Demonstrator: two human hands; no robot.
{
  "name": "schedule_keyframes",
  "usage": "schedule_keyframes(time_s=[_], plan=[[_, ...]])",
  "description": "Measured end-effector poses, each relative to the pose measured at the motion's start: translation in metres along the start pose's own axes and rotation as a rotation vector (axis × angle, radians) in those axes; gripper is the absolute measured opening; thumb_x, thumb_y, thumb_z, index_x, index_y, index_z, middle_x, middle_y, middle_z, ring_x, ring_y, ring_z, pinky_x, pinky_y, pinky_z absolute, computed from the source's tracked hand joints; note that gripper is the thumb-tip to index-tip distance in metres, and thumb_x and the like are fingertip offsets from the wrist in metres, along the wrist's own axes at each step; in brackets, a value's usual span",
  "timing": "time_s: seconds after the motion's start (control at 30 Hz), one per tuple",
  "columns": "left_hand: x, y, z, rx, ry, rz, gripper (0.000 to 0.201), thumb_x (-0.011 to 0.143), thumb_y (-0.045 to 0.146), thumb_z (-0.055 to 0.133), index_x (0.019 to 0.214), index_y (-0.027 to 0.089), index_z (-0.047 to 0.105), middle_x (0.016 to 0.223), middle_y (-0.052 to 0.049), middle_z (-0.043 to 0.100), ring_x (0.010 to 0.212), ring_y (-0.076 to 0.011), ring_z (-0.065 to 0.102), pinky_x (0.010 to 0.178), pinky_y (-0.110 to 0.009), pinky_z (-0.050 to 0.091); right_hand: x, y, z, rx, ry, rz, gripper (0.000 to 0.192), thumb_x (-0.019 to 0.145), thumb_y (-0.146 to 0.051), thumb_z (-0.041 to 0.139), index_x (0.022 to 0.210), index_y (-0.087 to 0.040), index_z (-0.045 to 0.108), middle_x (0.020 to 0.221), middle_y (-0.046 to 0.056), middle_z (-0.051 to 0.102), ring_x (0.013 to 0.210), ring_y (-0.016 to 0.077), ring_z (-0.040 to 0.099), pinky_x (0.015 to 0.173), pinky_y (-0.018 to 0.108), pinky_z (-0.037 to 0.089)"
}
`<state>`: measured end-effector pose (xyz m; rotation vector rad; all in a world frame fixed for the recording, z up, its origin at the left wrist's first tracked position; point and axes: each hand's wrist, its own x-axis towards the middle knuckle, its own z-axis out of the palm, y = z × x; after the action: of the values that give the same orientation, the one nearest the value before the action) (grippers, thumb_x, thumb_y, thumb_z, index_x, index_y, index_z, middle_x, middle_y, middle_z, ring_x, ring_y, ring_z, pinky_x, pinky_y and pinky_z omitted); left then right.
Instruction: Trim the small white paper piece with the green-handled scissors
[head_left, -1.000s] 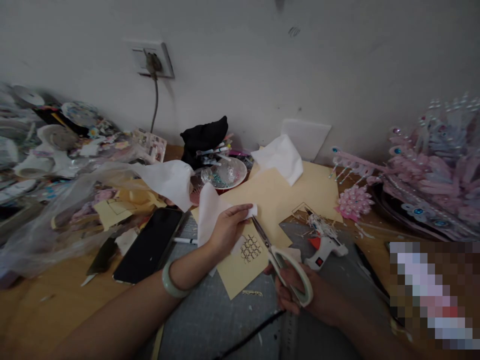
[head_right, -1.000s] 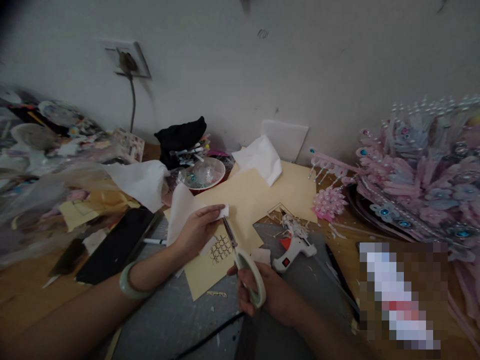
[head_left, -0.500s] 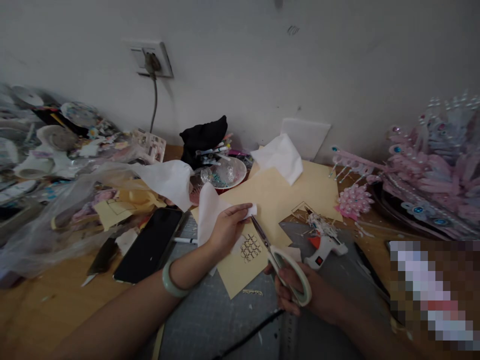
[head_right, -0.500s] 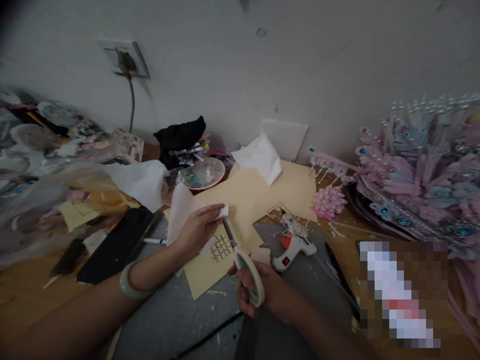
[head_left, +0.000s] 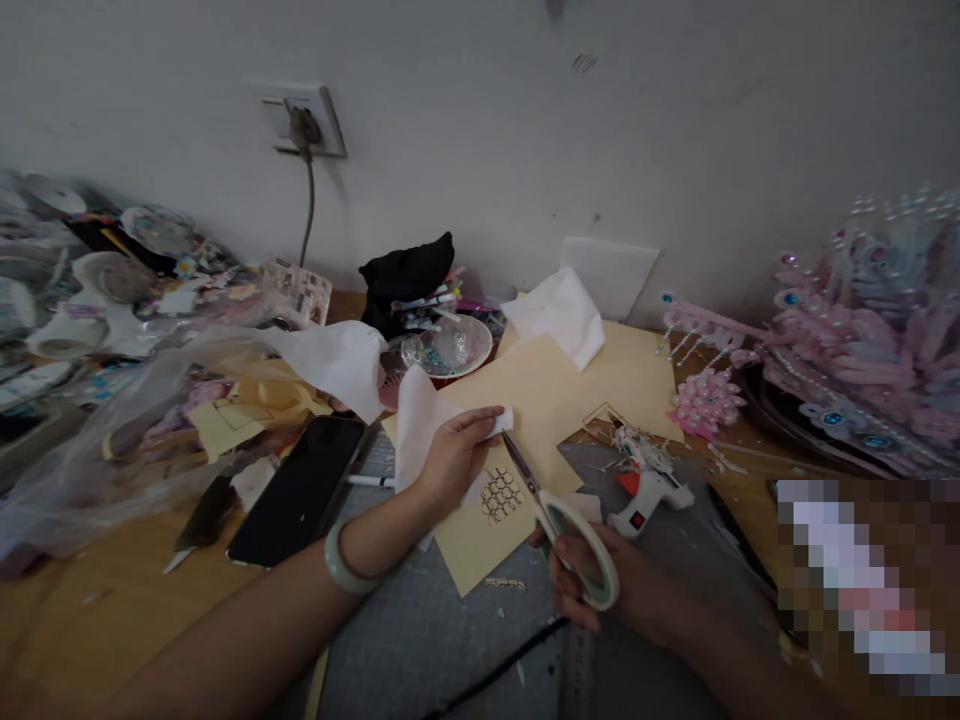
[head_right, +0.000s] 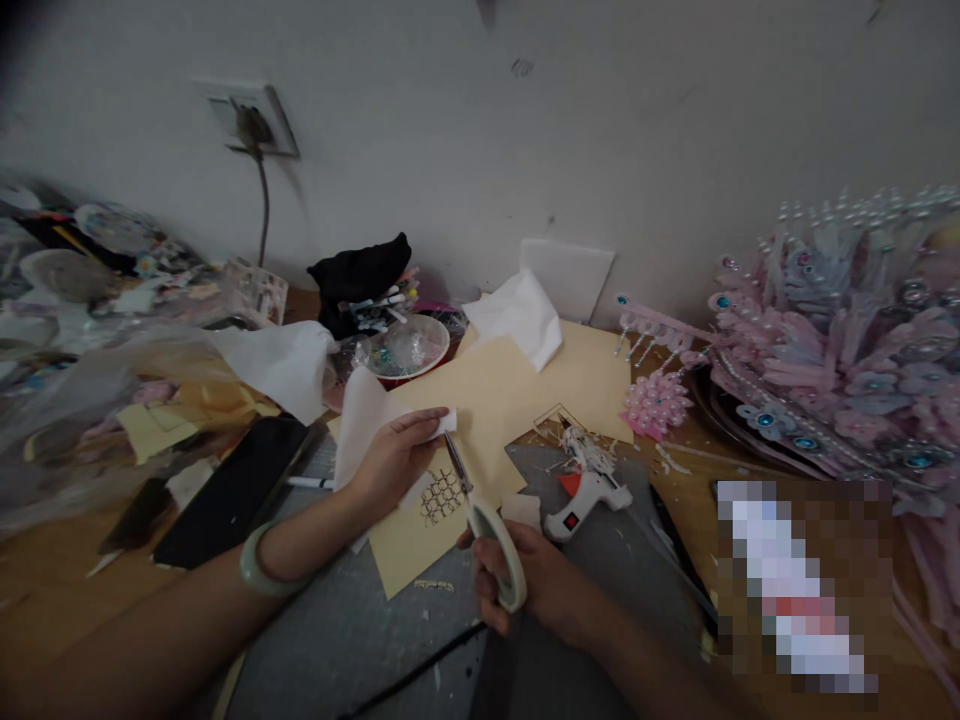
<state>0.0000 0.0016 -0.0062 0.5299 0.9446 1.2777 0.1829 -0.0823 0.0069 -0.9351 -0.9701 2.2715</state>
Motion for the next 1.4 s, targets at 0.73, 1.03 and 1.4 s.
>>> schedule_keyframes(time_s=[0.73,1.03,1.4], plan=[[-0.004,0.003,0.005,-0.003,0.003,-0.046,0.023,0.059,0.016,0.068,0.081,0.012,0.067,0.075,-0.004,0.066,0.065,-0.0099,0.059,0.067,-0.021,0.044,0.001,0.005,-0.004,0.272,0.017,-0.019,0.043,0.068,-0.056,0.059,0.077,-0.014,0.053,0.043,-0.007,0.043,0.031,0.0024,0.03,0.028,0.014,0.018],[-0.005,0.002,0.001,0.03,-0.037,-0.065,0.028,0.061,0.017,0.068,0.088,0.014,0.062,0.064,-0.002,0.064,0.058,-0.0112,0.058,0.057,-0.022,0.044,0.006,0.005,-0.013,0.288,-0.057,0.048,0.037,0.075,-0.051,0.053,0.077,-0.014,0.056,0.042,-0.007,0.042,0.028,0.0016,0.025,0.029,0.015,0.017],[-0.006,0.004,0.004,0.038,-0.03,-0.099,0.028,0.061,0.016,0.066,0.089,0.015,0.061,0.064,-0.002,0.064,0.059,-0.0121,0.059,0.057,-0.022,0.043,0.002,0.001,-0.006,0.2,0.04,0.028,0.03,0.074,-0.043,0.059,0.076,-0.014,0.053,0.042,-0.009,0.04,0.027,0.0005,0.027,0.03,0.016,0.015]])
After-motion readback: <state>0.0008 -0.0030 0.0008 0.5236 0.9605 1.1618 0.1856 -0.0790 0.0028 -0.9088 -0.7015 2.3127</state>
